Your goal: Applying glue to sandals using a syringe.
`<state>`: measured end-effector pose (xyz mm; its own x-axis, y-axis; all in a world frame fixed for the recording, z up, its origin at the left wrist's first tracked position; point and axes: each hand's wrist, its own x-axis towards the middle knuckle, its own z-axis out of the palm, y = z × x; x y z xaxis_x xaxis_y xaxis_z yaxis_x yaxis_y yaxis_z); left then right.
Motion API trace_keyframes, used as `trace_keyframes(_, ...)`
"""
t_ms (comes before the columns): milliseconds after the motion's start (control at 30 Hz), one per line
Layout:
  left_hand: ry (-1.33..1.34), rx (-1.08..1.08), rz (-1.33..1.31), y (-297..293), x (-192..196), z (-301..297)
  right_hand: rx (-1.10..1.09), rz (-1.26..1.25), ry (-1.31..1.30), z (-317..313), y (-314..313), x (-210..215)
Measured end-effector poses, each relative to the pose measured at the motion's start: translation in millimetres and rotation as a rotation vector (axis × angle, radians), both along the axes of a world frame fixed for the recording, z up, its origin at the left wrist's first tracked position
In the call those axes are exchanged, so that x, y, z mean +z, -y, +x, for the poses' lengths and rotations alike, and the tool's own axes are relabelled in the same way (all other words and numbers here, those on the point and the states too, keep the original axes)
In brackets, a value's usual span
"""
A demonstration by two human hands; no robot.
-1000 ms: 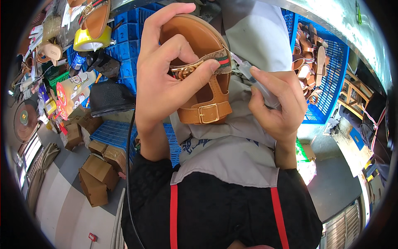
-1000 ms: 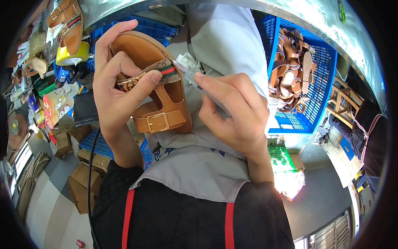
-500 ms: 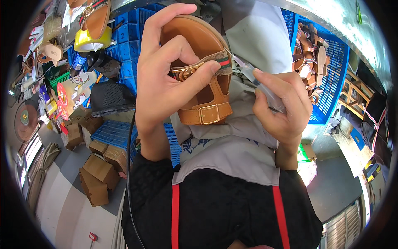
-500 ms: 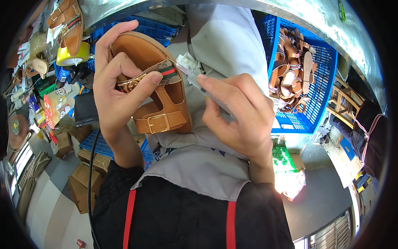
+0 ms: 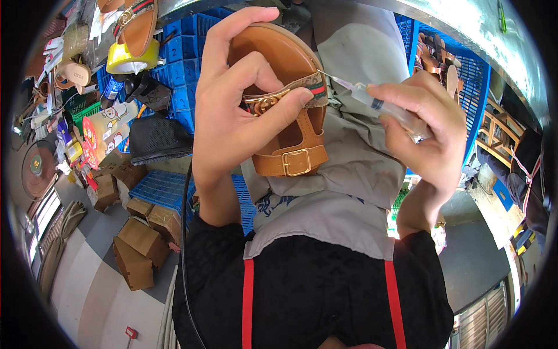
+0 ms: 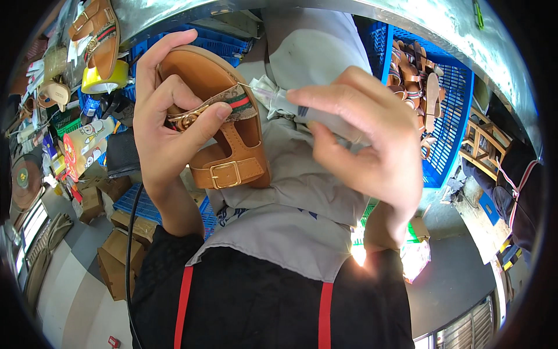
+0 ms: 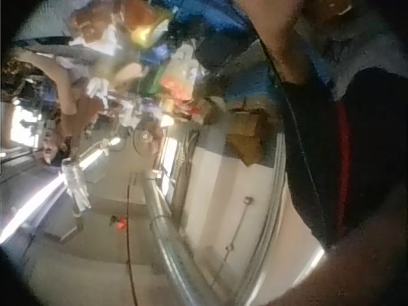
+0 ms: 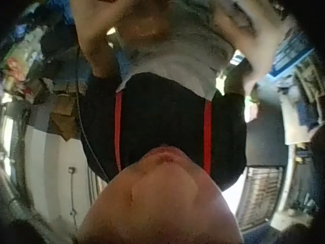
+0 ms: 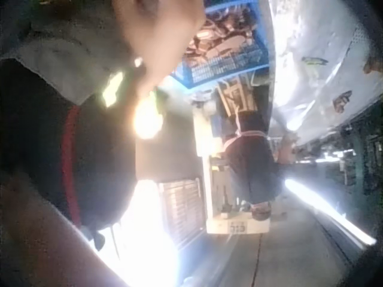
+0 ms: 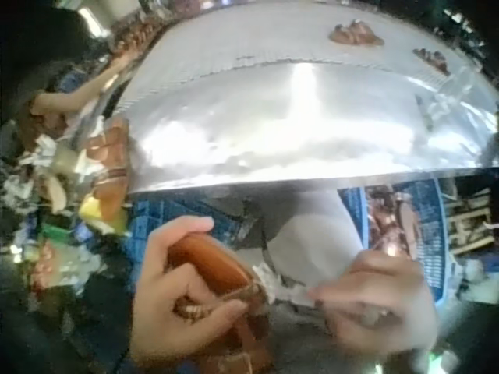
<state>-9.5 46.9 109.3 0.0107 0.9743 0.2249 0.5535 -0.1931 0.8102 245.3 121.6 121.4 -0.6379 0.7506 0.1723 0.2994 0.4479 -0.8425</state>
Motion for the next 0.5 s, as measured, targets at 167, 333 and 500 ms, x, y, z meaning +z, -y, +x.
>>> trace_keyframes(167, 0.024, 0.014, -0.029, -1, 2, 2, 0.226, -0.08, -0.009, 7, -35, -6)
trace_keyframes(333, 0.067, -0.009, -0.024, -4, 0, 2, 0.35, -0.474, -0.087, 11, -63, -34)
trace_keyframes(500, 0.024, 0.029, -0.001, -5, -3, -7, 0.342, -0.89, -0.328, 23, -62, -76)
